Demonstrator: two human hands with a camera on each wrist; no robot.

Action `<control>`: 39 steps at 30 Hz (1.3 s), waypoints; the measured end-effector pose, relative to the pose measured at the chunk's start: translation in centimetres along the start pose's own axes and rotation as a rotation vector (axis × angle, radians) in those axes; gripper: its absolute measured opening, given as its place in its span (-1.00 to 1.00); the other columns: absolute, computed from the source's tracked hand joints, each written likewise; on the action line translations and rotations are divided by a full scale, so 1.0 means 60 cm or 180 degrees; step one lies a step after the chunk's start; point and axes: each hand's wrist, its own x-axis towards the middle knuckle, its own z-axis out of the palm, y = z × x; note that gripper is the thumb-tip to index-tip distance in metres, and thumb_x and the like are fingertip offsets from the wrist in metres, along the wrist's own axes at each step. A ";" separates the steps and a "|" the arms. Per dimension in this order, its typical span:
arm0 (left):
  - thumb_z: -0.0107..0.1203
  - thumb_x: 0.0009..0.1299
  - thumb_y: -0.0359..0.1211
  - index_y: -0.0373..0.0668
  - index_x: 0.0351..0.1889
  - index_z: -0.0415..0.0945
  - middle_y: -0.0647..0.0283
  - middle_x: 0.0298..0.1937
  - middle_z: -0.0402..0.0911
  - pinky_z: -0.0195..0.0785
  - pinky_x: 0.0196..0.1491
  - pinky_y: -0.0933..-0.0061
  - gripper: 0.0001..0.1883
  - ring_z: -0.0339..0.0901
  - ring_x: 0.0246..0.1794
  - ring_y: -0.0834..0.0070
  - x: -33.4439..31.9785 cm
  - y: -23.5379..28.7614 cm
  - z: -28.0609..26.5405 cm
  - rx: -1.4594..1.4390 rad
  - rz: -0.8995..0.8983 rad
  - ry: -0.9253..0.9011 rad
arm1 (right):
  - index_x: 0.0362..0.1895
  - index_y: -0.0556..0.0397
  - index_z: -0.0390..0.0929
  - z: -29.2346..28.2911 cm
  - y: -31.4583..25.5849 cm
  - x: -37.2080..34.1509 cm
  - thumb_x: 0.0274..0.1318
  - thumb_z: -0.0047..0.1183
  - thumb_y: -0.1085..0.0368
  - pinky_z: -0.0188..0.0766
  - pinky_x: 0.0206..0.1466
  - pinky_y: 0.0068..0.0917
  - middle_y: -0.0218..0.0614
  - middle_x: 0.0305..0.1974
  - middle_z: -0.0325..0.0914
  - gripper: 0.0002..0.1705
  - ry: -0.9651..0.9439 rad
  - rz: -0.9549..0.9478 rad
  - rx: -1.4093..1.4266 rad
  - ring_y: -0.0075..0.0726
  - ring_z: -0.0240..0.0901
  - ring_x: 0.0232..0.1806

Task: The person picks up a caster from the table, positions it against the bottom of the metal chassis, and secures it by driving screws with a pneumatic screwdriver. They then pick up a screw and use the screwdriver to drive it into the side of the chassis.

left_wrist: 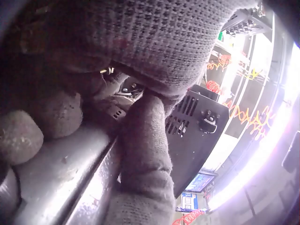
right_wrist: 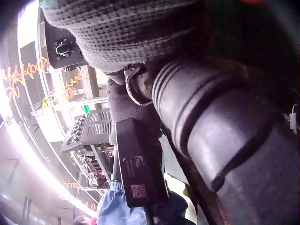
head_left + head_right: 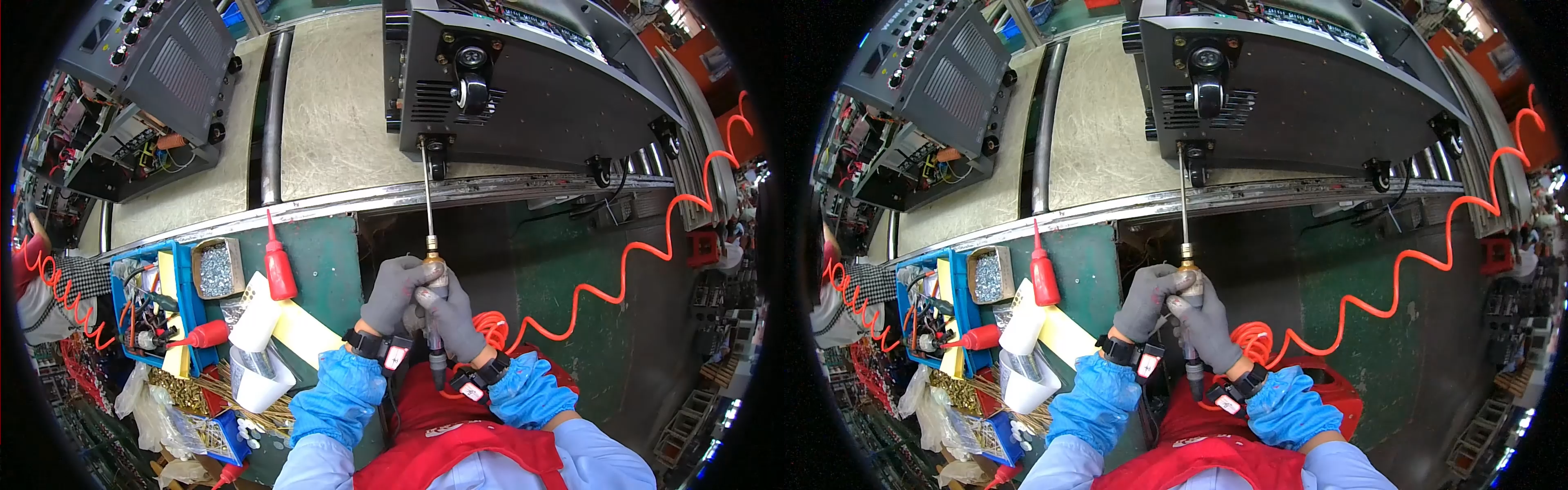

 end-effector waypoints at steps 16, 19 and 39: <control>0.25 0.38 -0.31 -0.35 -0.33 0.60 0.30 -0.42 0.59 0.37 -0.39 0.51 -0.76 0.49 -0.46 0.62 -0.017 -0.012 0.054 0.0188 -0.0004 -0.0129 | 0.37 -0.01 0.25 -0.041 -0.007 -0.043 0.13 0.16 0.29 0.49 -0.40 -0.56 -0.38 -0.21 0.51 -0.30 0.0194 -0.0197 -0.0296 -0.56 0.50 -0.39; 0.24 0.39 -0.31 -0.35 -0.31 0.60 0.29 -0.42 0.59 0.38 -0.39 0.51 -0.77 0.50 -0.46 0.61 -0.018 -0.005 0.068 0.0050 -0.0051 -0.0144 | 0.42 0.12 0.20 -0.057 -0.006 -0.036 0.14 0.23 0.31 0.50 0.05 -0.44 -0.26 0.04 0.49 -0.22 0.0112 -0.0248 -0.0235 -0.44 0.50 -0.01; 0.23 0.39 -0.30 -0.34 -0.31 0.60 0.29 -0.41 0.58 0.38 -0.36 0.49 -0.77 0.50 -0.42 0.59 0.024 -0.017 0.060 0.0204 -0.0046 -0.0241 | 0.45 0.08 0.15 -0.079 0.021 0.003 0.13 0.28 0.22 0.55 -0.07 -0.44 -0.25 -0.03 0.52 -0.14 0.0246 -0.0522 -0.0726 -0.46 0.53 -0.13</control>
